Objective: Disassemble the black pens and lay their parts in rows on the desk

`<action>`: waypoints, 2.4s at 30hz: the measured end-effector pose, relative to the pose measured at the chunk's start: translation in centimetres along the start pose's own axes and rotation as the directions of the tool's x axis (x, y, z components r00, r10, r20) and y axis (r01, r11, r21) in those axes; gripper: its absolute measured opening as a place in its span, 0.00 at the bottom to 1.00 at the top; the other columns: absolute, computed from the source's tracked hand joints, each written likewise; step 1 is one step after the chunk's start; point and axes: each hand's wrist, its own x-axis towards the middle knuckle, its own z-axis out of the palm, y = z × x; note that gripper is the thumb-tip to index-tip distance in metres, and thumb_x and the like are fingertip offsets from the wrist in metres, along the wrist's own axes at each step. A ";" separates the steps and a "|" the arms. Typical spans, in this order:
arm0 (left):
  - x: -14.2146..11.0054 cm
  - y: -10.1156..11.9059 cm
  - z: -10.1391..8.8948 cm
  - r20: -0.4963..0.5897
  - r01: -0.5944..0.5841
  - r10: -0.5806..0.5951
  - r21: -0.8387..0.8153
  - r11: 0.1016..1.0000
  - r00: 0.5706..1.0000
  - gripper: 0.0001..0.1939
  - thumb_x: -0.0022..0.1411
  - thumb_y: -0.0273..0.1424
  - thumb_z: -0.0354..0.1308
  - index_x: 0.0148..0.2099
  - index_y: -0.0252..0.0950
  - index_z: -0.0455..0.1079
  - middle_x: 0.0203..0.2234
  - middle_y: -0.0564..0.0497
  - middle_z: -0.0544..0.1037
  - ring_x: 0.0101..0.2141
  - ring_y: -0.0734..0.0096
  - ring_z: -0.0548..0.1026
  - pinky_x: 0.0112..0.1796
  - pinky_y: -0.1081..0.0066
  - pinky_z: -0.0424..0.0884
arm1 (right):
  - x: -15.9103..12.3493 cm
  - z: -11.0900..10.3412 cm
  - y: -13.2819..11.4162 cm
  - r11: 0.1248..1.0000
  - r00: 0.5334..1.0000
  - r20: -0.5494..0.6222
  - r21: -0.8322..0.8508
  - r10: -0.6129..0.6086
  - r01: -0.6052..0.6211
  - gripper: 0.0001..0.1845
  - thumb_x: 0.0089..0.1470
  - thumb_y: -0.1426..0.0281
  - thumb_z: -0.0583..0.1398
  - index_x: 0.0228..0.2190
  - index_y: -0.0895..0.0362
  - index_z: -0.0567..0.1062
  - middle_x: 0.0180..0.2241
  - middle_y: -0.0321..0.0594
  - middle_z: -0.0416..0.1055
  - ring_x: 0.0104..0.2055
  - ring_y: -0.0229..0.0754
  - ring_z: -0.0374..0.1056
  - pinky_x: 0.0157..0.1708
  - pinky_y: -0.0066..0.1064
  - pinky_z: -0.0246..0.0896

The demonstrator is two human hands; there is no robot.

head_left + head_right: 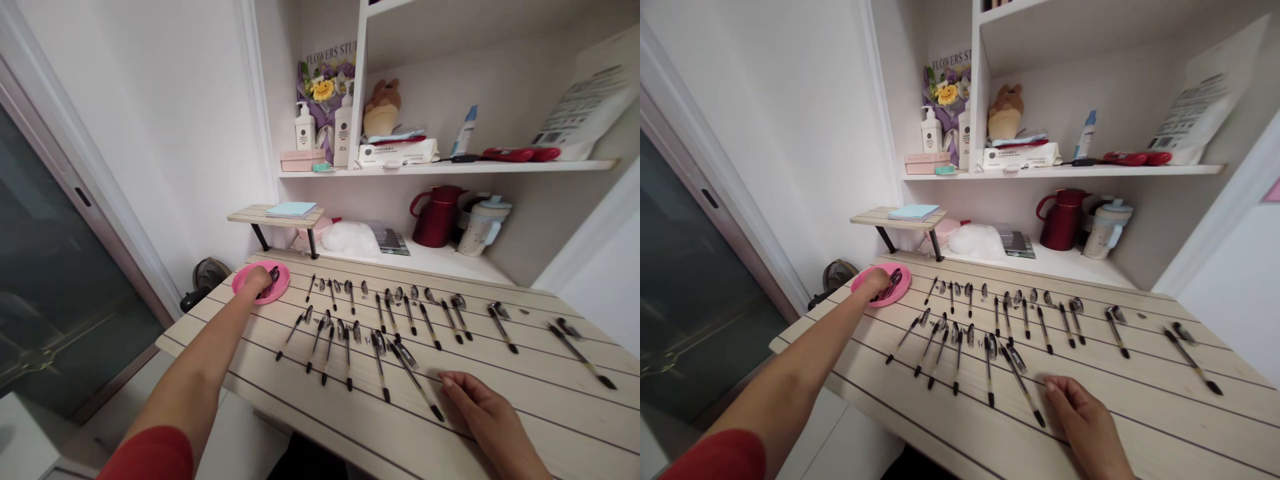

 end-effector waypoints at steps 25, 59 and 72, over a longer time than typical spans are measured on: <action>-18.2 10.5 11.6 0.212 -0.227 0.612 -0.798 0.559 0.762 0.09 0.47 0.29 0.54 0.33 0.33 0.72 0.23 0.51 0.72 0.24 0.76 0.67 0.25 0.78 0.61 | -2.0 2.7 -2.3 0.705 0.971 0.126 -0.669 -0.205 0.235 0.08 0.50 0.66 0.50 0.24 0.56 0.64 0.26 0.40 0.68 0.26 0.41 0.66 0.23 0.29 0.46; -18.3 10.6 10.6 0.509 0.508 0.479 -0.849 0.145 0.715 0.15 0.48 0.33 0.58 0.39 0.31 0.69 0.19 0.54 0.66 0.17 0.84 0.61 0.18 0.79 0.56 | 4.4 5.8 -7.8 0.512 0.908 0.359 -0.751 -0.215 0.418 0.11 0.50 0.74 0.51 0.26 0.61 0.73 0.28 0.47 0.69 0.26 0.39 0.65 0.24 0.27 0.49; -21.0 11.8 12.1 0.518 0.498 0.629 -0.836 0.230 0.580 0.18 0.43 0.33 0.62 0.36 0.28 0.70 0.20 0.52 0.69 0.17 0.81 0.64 0.20 0.75 0.58 | 5.8 0.9 -5.3 0.796 0.981 0.179 0.583 0.073 -0.165 0.13 0.38 0.66 0.63 0.29 0.57 0.72 0.22 0.35 0.69 0.19 0.31 0.57 0.17 0.24 0.49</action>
